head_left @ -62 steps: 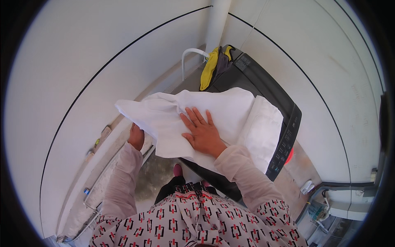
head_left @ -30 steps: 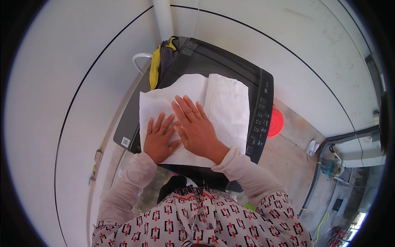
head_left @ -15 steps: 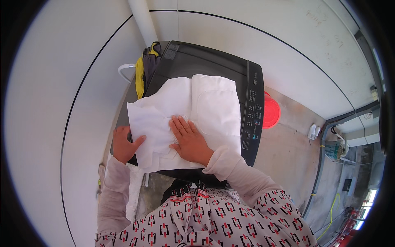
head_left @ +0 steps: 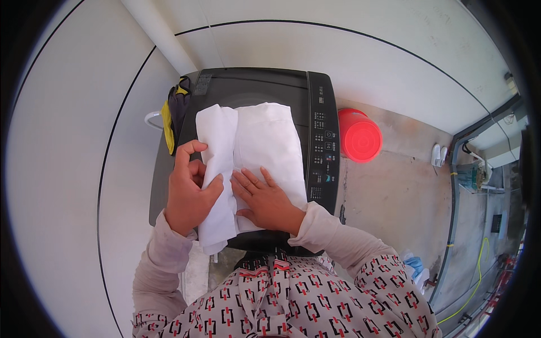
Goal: The person folds a white shirt by hand on top of a washing machine. They smooth the fabric, fold the sleeves, and fold the body of the shirt into a compact rectangle. The person then picks up a second white shirt and begins the same folding process.
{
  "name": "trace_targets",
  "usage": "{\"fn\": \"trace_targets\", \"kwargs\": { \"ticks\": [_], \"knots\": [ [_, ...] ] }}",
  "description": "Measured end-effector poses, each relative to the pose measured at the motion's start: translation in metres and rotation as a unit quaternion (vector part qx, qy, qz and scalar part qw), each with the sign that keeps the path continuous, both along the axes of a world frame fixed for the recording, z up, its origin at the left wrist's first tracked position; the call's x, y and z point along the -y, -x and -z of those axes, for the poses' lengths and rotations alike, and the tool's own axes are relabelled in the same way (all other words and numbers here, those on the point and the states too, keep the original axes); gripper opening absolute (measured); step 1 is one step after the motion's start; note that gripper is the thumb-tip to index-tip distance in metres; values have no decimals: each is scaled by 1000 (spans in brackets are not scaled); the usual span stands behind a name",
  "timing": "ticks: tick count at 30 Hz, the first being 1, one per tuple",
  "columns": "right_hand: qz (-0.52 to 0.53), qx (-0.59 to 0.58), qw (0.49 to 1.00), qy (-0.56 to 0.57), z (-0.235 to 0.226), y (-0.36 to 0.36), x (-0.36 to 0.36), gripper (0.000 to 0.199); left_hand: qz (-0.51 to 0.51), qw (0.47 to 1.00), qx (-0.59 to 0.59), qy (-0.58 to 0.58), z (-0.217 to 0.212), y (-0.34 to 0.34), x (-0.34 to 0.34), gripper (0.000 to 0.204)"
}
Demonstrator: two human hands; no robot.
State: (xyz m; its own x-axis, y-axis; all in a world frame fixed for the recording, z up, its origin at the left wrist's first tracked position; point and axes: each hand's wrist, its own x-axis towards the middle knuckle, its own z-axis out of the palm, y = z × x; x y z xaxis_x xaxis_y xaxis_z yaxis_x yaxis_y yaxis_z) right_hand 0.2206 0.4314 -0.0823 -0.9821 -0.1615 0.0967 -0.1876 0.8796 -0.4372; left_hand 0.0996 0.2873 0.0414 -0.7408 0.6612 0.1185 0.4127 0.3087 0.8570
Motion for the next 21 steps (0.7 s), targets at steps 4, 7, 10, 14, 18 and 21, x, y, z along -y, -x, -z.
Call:
{"fn": "trace_targets", "kwargs": {
  "ticks": [4,7,10,14,18,21],
  "knots": [
    [-38,11,997,-68,15,-22,-18,68,77,994,-70,-21,-2,-25,-63,58],
    [-33,-39,959,279,49,-32,-21,54,114,981,-159,-1,24,-45,-109,57],
    [-32,-2,955,296,53,-73,-29,47,120,955,-256,86,66,-52,-139,57],
    [-152,147,962,175,-15,-119,-95,38,159,955,-175,181,83,-65,-144,58],
    [-76,-44,948,306,-82,-85,-120,42,257,911,-321,40,102,-77,-112,54],
    [-124,-178,966,139,-70,-14,-98,46,290,899,-232,232,100,-102,-112,61]
  ]
}}
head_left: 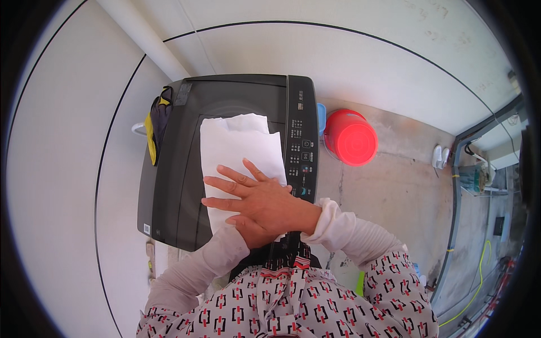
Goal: The person folds a white shirt by hand on top of a washing machine. They smooth the fabric, fold the sleeves, and fold the body of the shirt into a compact rectangle. The person then picks up a second white shirt and begins the same folding process.
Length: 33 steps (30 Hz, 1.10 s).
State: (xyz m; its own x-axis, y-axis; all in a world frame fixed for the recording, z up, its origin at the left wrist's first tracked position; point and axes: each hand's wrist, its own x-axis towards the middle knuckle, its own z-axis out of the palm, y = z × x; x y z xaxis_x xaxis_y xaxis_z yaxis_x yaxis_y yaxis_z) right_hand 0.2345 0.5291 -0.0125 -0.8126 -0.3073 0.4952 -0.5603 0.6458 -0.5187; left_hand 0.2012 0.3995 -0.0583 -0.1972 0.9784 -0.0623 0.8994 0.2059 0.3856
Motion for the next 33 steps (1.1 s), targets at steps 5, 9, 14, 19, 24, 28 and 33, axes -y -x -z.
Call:
{"fn": "trace_targets", "kwargs": {
  "ticks": [5,9,14,19,24,28,33],
  "knots": [
    [160,8,978,-133,103,115,-23,50,35,999,17,-35,43,-30,12,65],
    [181,27,971,-153,103,123,-18,51,116,989,47,-76,31,-23,35,55],
    [450,97,885,-67,111,71,-21,70,-147,938,217,-226,-26,36,72,48],
    [468,87,850,228,126,-1,29,85,-363,830,372,-205,42,152,88,61],
    [479,114,779,388,126,-24,44,81,85,955,156,-237,22,161,41,51],
    [438,2,686,581,122,-102,34,90,89,936,311,-137,13,101,2,41],
    [232,15,523,820,88,-292,60,91,23,827,558,57,-20,-63,-63,49]
  ]
}}
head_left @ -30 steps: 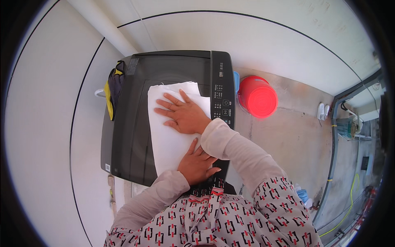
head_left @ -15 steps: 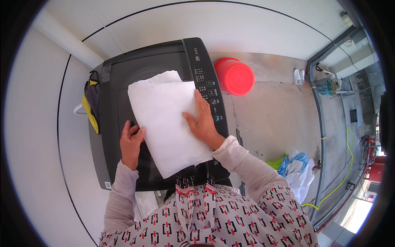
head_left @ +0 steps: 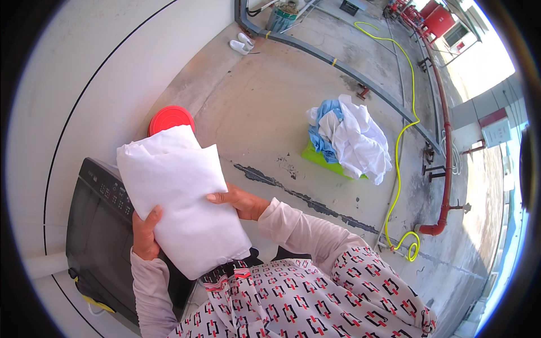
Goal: The person folds a white shirt by hand on top of a washing machine. They smooth the fabric, fold the sleeves, and fold the body of the shirt into a compact rectangle. The person then picks up a second white shirt and begins the same folding process.
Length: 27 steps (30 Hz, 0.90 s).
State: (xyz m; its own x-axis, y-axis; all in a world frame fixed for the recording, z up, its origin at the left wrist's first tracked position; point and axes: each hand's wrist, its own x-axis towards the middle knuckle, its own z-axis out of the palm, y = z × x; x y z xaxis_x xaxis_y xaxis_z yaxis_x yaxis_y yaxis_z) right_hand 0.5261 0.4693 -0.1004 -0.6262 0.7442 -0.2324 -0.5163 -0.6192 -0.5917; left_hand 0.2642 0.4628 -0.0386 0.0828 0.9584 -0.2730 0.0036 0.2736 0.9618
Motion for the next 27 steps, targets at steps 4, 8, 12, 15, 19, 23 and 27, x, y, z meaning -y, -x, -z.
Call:
{"fn": "trace_targets", "kwargs": {
  "ticks": [4,8,12,15,19,23,27],
  "knots": [
    [124,12,992,34,7,-143,39,79,112,989,29,91,37,-134,-41,54],
    [253,54,955,142,26,-276,66,57,189,964,111,151,79,-299,-59,54],
    [324,127,921,174,58,-410,112,57,306,916,94,241,146,-444,-51,52],
    [392,157,878,226,80,-486,165,58,425,856,99,278,234,-534,-49,58],
    [555,140,770,280,117,-555,246,60,477,608,311,553,367,-664,-122,54],
    [663,118,659,335,142,-581,300,59,651,736,-177,-55,507,-819,-193,84],
    [756,108,505,401,164,-571,328,55,471,790,-387,63,431,-997,-166,149]
  ]
}}
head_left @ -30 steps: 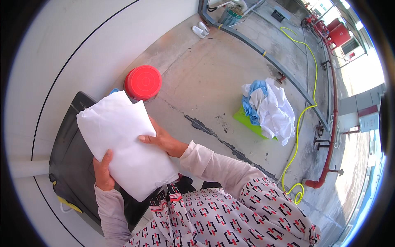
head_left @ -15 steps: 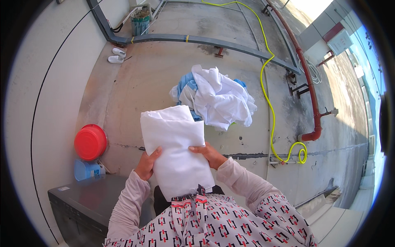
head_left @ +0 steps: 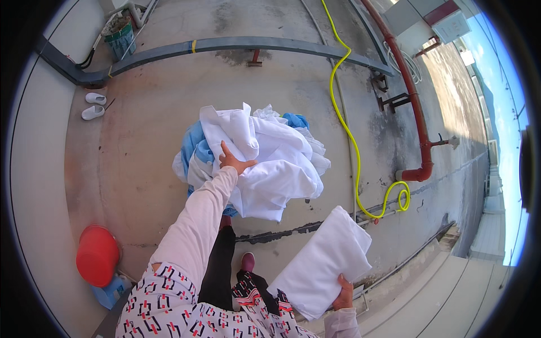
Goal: The person folds a white shirt by hand on top of a washing machine. They smooth the fabric, fold the sleeves, and fold the body of the shirt into a compact rectangle. The person then picks up a second white shirt and begins the same folding process.
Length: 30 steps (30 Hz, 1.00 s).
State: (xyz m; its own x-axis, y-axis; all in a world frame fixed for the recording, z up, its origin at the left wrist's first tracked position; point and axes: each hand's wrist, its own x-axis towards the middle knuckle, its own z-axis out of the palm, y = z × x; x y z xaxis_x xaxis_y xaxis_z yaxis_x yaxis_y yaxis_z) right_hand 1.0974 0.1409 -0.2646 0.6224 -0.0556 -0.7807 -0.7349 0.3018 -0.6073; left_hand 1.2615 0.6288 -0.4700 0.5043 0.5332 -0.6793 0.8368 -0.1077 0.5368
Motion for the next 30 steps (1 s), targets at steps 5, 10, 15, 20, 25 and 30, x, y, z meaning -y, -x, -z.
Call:
{"fn": "trace_targets", "kwargs": {
  "ticks": [5,10,15,20,25,30],
  "knots": [
    [75,-1,996,52,12,-1,-12,57,-32,983,-40,-175,44,-67,5,98],
    [98,-2,994,48,-3,-56,-31,57,-72,974,186,-104,99,-38,-38,51],
    [68,56,993,73,-9,-150,-30,50,73,939,310,127,-82,69,-100,32],
    [-110,125,983,75,-8,-274,-68,53,101,907,76,402,-159,239,-133,56],
    [-387,116,914,35,13,-368,-194,50,-181,883,-40,431,-192,350,-105,50],
    [-523,53,848,-64,146,-394,-293,58,-328,859,-87,382,-211,406,-43,45]
  ]
}}
